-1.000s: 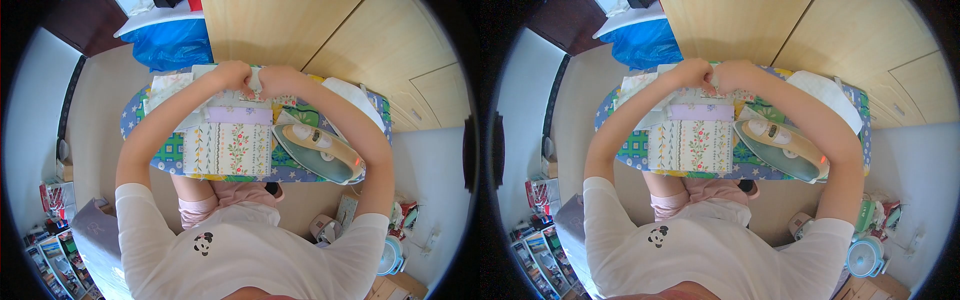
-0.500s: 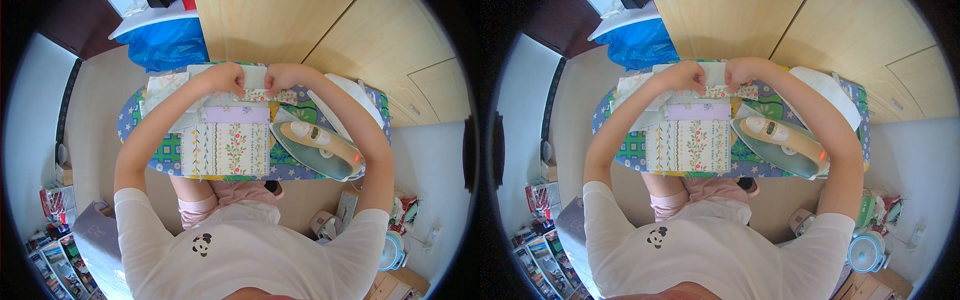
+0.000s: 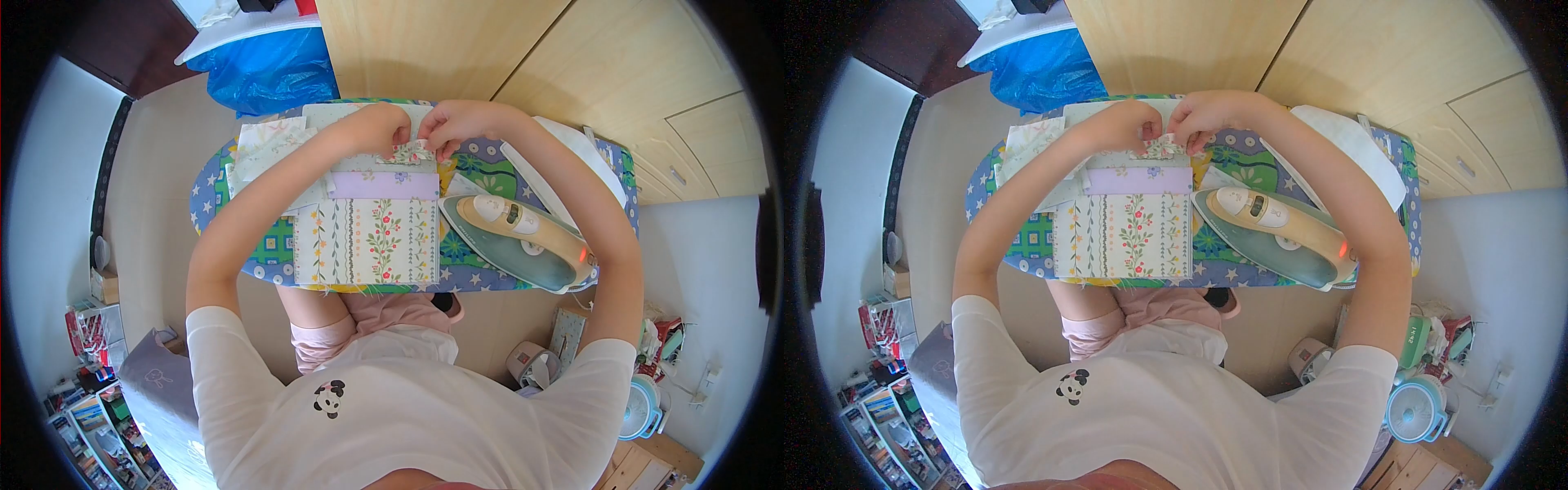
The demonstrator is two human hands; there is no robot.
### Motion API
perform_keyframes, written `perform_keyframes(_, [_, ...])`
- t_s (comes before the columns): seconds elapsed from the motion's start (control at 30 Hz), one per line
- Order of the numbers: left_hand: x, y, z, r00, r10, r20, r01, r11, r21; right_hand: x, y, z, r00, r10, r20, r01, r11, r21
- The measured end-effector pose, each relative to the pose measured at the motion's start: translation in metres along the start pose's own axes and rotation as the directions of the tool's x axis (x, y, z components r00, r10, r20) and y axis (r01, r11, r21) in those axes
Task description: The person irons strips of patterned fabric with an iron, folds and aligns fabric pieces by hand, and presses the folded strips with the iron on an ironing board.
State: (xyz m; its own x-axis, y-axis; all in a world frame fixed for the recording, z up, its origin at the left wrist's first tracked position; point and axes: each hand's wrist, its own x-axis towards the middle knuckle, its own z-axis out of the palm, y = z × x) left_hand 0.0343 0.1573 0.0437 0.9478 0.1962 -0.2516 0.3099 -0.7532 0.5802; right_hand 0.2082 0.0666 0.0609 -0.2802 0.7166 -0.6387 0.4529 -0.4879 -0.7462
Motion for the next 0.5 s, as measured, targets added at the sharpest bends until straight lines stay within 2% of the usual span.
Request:
perform_keyframes(0.07, [0.005, -0.006, 0.007, 0.999, 0.047, -0.012, -0.046, 0.999, 0.027, -0.003, -0.008, 0.002, 1.0, -0.008, 0.001, 0.008, 0.999, 0.034])
perform_keyframes(0.13, [0.007, -0.005, 0.01, 1.0, -0.003, -0.02, 0.005, 0.993, 0.114, -0.003, -0.009, 0.003, 1.0, -0.016, 0.0, 0.016, 0.998, 0.068])
perform_keyframes(0.17, [0.007, -0.006, 0.011, 1.0, -0.002, -0.018, 0.004, 0.993, 0.114, -0.001, -0.007, 0.003, 0.999, -0.034, -0.026, 0.035, 0.999, 0.023])
perform_keyframes(0.23, [0.004, -0.005, 0.01, 0.999, -0.044, -0.014, 0.044, 0.999, -0.003, 0.001, -0.005, 0.002, 0.997, -0.054, -0.051, 0.053, 0.998, -0.021])
perform_keyframes(0.37, [0.002, -0.003, 0.008, 0.999, -0.041, 0.013, 0.042, 0.999, -0.031, 0.002, -0.002, 0.0, 0.996, -0.053, -0.067, 0.044, 0.991, -0.129])
perform_keyframes(0.43, [0.0, 0.006, 0.005, 0.988, -0.135, 0.079, 0.143, 0.983, -0.116, 0.003, -0.001, -0.001, 0.994, -0.059, -0.091, 0.042, 0.984, -0.176])
perform_keyframes(0.5, [0.001, 0.004, 0.006, 0.992, -0.108, 0.063, 0.113, 0.989, -0.091, 0.003, -0.003, -0.001, 0.995, -0.013, -0.096, -0.016, 0.954, -0.3])
